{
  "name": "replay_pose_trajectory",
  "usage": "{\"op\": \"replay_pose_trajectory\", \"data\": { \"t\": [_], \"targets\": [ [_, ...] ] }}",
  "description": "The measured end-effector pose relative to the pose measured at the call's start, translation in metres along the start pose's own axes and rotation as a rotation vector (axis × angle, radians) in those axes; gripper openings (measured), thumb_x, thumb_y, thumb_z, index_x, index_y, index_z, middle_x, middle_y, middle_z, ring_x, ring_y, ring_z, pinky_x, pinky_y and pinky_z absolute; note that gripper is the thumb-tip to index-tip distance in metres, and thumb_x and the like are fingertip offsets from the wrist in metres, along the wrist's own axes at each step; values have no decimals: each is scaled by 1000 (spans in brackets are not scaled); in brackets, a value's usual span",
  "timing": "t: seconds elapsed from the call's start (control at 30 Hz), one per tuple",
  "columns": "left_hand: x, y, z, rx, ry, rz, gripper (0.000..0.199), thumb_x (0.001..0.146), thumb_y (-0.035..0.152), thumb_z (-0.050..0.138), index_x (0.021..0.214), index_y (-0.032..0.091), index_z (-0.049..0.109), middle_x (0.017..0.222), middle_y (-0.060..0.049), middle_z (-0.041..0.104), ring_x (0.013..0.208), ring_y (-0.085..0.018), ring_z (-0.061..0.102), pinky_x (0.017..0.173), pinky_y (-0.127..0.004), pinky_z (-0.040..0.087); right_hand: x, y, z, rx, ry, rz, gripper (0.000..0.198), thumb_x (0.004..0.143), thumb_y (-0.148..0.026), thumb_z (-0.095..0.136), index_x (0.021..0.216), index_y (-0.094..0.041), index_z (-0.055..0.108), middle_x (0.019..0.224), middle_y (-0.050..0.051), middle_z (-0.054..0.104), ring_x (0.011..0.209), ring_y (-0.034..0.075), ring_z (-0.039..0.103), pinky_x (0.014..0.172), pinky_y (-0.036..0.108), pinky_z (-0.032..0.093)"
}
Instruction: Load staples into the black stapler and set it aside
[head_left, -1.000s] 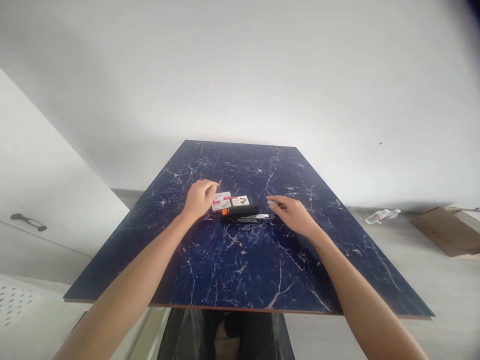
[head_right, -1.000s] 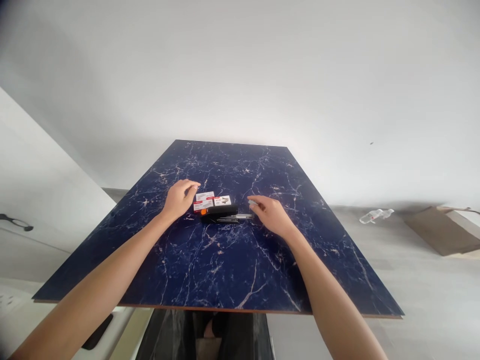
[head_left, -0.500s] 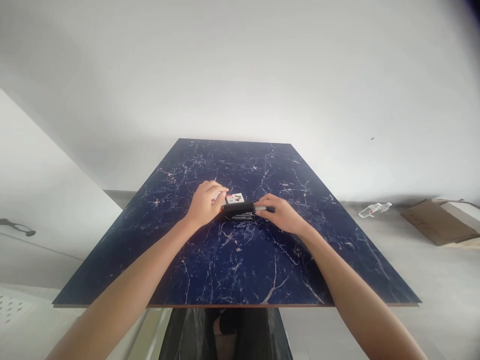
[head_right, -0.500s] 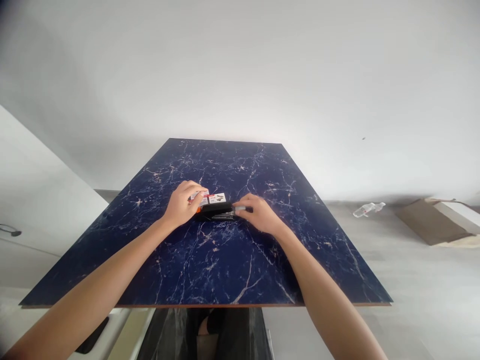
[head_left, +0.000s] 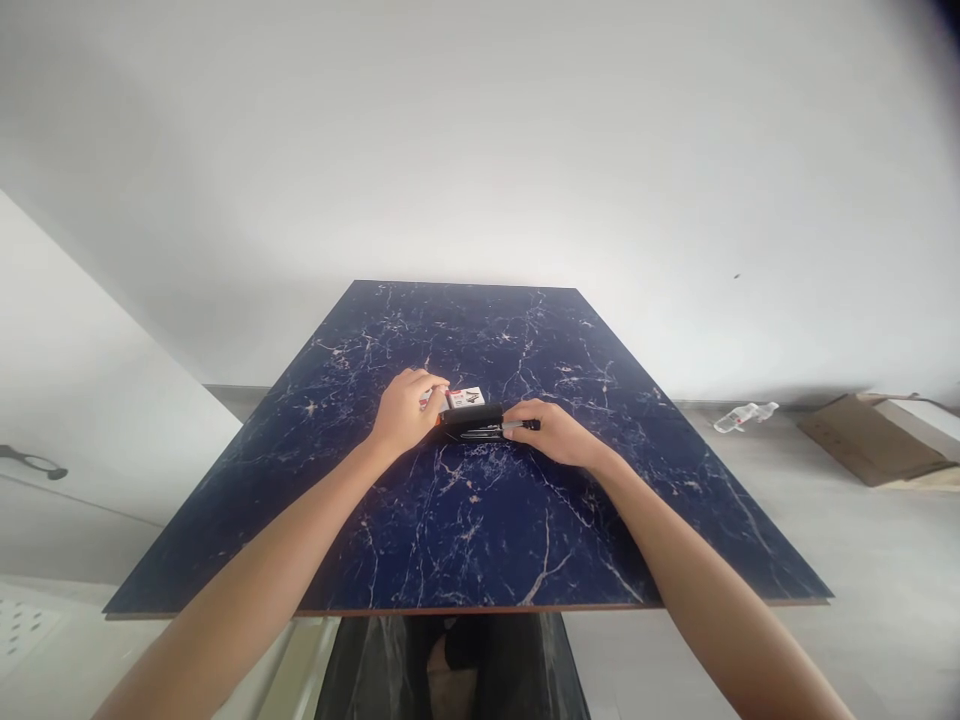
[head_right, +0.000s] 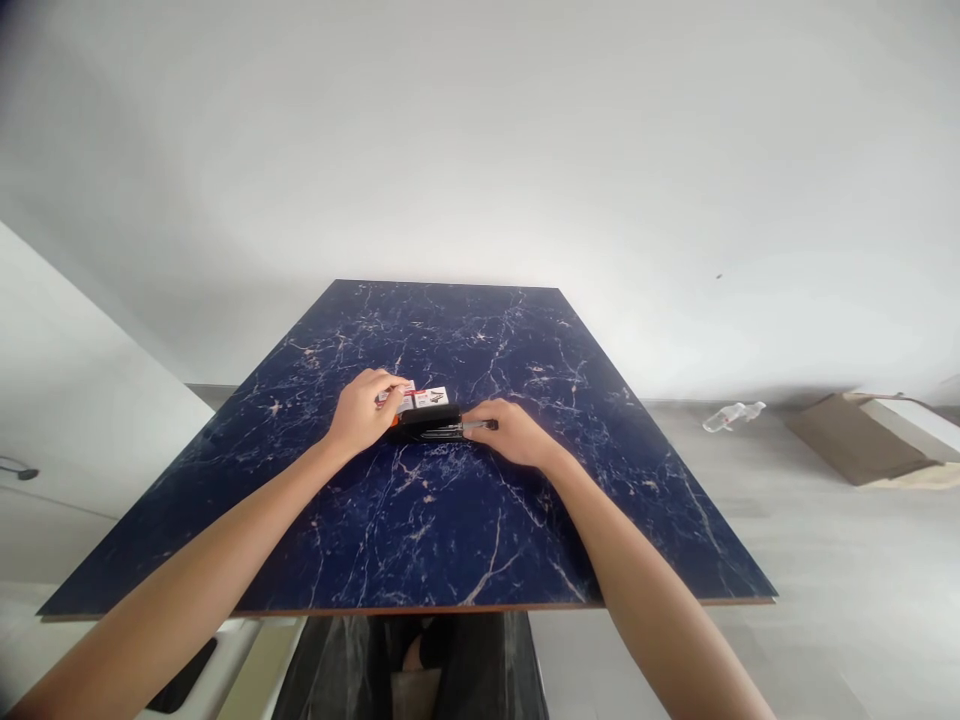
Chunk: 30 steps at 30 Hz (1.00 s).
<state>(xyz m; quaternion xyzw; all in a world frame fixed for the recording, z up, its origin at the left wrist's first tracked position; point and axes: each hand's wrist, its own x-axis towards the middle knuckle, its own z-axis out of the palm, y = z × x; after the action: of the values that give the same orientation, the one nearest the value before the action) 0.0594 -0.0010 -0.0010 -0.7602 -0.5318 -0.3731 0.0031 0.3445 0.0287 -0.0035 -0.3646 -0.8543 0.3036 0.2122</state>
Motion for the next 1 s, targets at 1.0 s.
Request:
{"op": "replay_pose_trajectory", "data": {
  "t": [1.0],
  "targets": [
    [-9, 15, 6, -137, -393, 133, 44, 102, 48, 46, 134, 23, 61, 130, -10, 68, 120, -30, 62, 100, -46, 50, -11, -23, -5, -364, -110, 138, 15, 81, -23, 55, 68, -22, 47, 65, 0, 60, 60, 16, 51, 59, 28, 30]
  ]
}}
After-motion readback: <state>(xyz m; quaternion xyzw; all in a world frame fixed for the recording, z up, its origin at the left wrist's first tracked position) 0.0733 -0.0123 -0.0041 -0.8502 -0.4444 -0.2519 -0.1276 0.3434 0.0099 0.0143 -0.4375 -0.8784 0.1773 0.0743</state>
